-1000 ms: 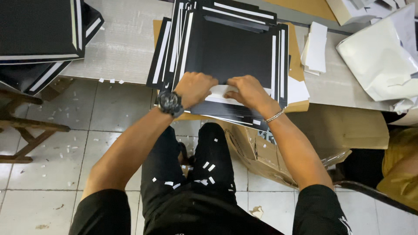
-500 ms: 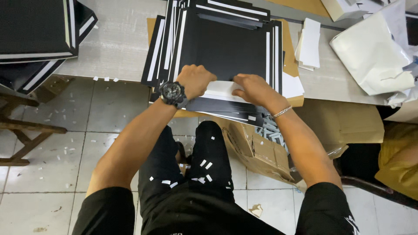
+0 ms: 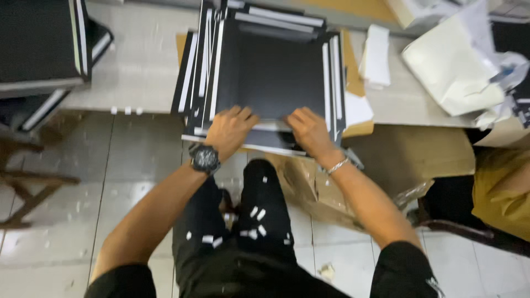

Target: The person assembles black rectangular frames by inserting white strips into slots along the edges. They repeatedly pick up frames, align and press the strips into place, and stack the completed frames on the table.

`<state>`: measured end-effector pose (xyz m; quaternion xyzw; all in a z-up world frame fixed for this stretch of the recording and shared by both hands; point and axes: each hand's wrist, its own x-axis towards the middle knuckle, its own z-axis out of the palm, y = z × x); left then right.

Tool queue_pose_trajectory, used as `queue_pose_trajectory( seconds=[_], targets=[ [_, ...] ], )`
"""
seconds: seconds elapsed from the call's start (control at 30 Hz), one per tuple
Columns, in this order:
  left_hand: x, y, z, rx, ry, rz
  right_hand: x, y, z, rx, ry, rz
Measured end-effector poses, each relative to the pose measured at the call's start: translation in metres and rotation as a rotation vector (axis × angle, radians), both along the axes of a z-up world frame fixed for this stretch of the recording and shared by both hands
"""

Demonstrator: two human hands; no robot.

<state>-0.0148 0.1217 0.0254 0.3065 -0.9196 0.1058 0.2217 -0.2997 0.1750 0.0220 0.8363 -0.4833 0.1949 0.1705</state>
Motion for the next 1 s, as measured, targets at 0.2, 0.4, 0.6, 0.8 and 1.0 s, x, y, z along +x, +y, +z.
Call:
queue_pose_trajectory(
  seconds=[0.2,0.4,0.6,0.8,1.0],
  targets=[
    [-0.009,-0.026,0.011,0.075,-0.045,0.047,0.018,-0.009,0.034,0.106,-0.105,-0.044],
    [-0.002,0.003,0.015,0.143,-0.080,0.062,0.078,0.021,-0.012,0.055,-0.044,-0.116],
    [0.013,0.000,-0.040,-0.009,-0.067,-0.048,0.064,0.037,-0.008,0.236,-0.036,-0.135],
    [0.017,0.007,-0.022,-0.075,-0.081,-0.051,-0.007,0.060,-0.008,0.227,0.003,-0.277],
    [0.012,0.009,-0.038,-0.041,-0.094,-0.020,-0.023,0.060,-0.011,0.212,-0.017,-0.329]
  ],
)
